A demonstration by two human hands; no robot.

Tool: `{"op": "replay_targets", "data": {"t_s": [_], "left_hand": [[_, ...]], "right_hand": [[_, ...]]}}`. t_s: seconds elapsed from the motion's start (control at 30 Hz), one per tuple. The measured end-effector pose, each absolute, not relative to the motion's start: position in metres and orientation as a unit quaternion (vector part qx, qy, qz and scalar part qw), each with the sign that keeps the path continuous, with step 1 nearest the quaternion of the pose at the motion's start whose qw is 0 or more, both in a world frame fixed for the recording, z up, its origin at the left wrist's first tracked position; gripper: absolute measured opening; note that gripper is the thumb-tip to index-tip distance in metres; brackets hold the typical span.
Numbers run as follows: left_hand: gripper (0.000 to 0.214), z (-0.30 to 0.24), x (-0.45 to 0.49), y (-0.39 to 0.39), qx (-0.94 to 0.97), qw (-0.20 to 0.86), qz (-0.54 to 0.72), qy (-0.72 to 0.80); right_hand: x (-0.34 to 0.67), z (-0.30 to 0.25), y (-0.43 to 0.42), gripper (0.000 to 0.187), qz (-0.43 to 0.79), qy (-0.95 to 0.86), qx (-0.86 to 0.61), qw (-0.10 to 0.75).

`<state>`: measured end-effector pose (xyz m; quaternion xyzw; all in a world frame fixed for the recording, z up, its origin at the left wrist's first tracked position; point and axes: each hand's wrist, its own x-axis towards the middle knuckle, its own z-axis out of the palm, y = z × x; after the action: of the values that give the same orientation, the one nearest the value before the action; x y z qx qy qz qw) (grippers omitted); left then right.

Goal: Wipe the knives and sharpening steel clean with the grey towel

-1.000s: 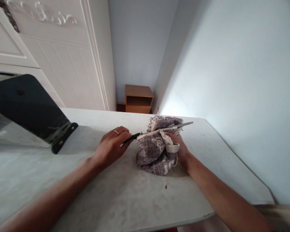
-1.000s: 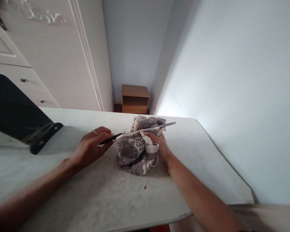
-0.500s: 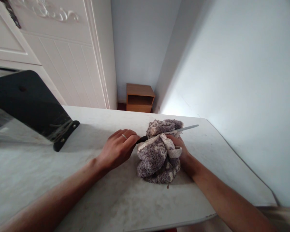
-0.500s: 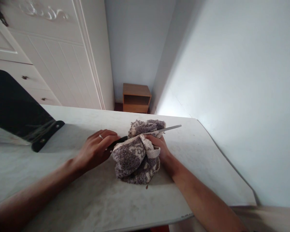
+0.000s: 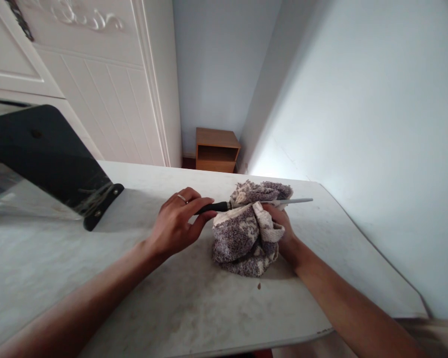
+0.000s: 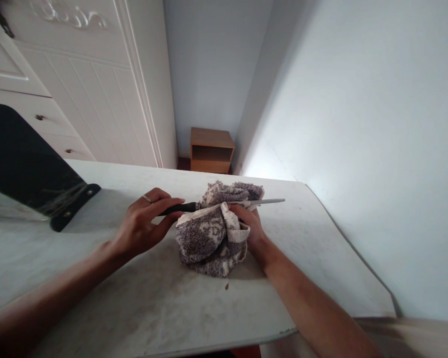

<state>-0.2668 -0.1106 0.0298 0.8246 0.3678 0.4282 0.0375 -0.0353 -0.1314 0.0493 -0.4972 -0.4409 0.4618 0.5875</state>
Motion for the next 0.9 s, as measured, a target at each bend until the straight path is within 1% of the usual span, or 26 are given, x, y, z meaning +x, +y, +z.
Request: {"op": "replay_targets", "data": {"t_s": [0.1,0.23,0.33,0.43,0.6,0.77,0.9], "left_hand": [[0.030,0.036,-0.264,-0.112,0.781,0.161,0.428,0.425],[0.035,0.045,-0.263,-0.111,0.694,0.327,0.398,0.503],[0.039,0.047,-0.264,-0.106,0.594,0.465,0.383,0.533],[0.041,0.046,-0.266,-0.099,0.500,0.561,0.382,0.538],[0.036,0.044,-0.270,-0.091,0.418,0.635,0.390,0.520],[0.032,0.043,-0.272,-0.086,0.361,0.655,0.435,0.502],[0.034,0.040,-0.276,-0.082,0.348,0.663,0.470,0.468]], "right_hand": [[-0.034,0.053,-0.132,0.008,0.477,-0.429,-0.492,0.588],[-0.032,0.054,-0.131,0.007,0.458,-0.431,-0.502,0.594],[-0.031,0.053,-0.131,0.007,0.447,-0.438,-0.510,0.590],[-0.031,0.053,-0.131,0.008,0.449,-0.429,-0.504,0.599],[-0.031,0.055,-0.131,0.006,0.454,-0.439,-0.499,0.593],[-0.028,0.051,-0.126,0.009,0.434,-0.419,-0.499,0.622],[-0.022,0.045,-0.119,0.015,0.419,-0.392,-0.494,0.653]]}}
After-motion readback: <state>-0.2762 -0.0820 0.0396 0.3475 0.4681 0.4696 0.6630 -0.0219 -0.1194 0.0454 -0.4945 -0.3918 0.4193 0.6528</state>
